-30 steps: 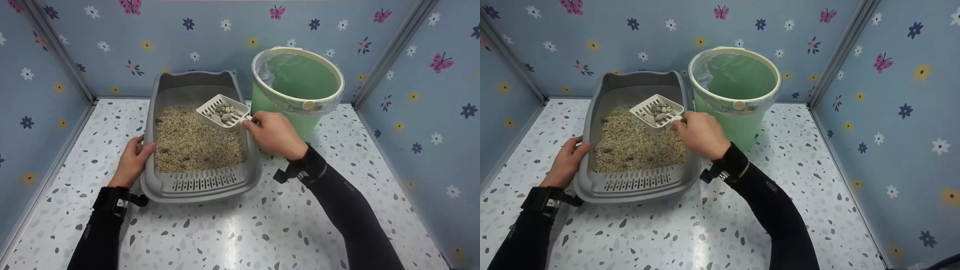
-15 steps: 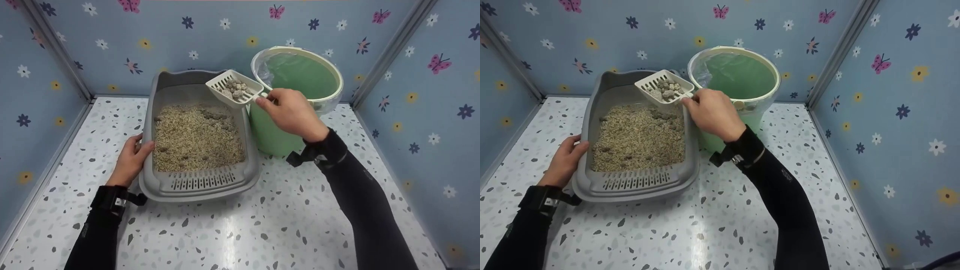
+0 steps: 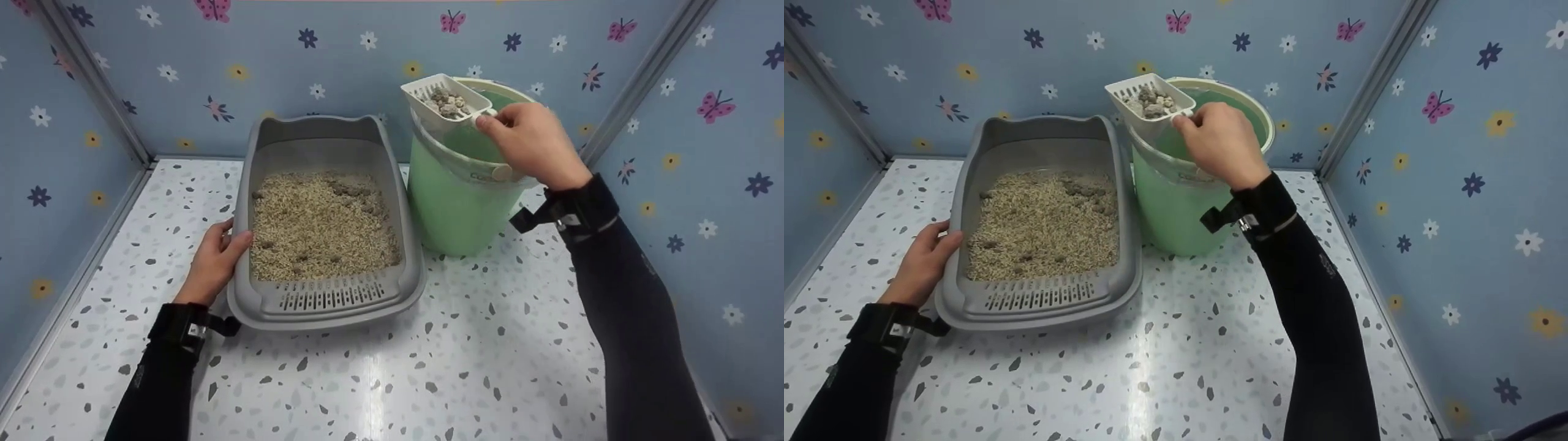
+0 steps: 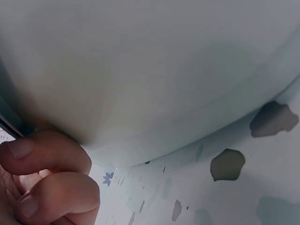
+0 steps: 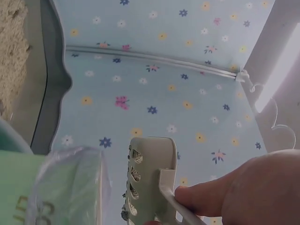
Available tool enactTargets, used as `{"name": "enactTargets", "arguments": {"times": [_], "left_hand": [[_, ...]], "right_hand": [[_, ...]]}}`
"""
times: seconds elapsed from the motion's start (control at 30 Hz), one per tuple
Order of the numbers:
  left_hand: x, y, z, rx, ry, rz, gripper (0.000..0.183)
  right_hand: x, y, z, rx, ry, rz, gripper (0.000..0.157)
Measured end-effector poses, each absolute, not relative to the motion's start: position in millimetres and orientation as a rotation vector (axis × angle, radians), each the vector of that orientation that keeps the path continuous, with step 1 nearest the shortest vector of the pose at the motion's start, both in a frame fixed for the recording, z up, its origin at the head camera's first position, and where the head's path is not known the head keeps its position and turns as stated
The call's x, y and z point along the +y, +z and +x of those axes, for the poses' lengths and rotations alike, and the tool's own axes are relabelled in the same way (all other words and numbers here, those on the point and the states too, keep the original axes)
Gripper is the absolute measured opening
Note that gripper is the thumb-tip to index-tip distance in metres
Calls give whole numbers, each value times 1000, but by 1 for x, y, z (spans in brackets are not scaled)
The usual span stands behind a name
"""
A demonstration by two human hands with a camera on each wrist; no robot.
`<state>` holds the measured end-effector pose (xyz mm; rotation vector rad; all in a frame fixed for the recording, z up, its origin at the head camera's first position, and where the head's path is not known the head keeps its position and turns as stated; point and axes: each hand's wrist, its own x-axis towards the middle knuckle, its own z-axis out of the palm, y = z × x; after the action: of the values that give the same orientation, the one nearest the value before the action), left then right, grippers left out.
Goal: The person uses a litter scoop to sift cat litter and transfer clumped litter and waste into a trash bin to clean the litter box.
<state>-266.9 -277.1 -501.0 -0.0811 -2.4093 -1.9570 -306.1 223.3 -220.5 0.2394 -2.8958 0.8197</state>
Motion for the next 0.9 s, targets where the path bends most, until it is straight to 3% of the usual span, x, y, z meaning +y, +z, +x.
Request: {"name": "enactTargets", "arguments": {"times": [0.53,0.9], "left_hand": [[-276,-502,-269,-2364,-2010,-62,81],[-276,-501,-267,-2386,-1992,-67,79]], "right_hand": [[260,-225,-336,-2996,604,68,49],[258,-229,-336,-2965,478,145,35]]}}
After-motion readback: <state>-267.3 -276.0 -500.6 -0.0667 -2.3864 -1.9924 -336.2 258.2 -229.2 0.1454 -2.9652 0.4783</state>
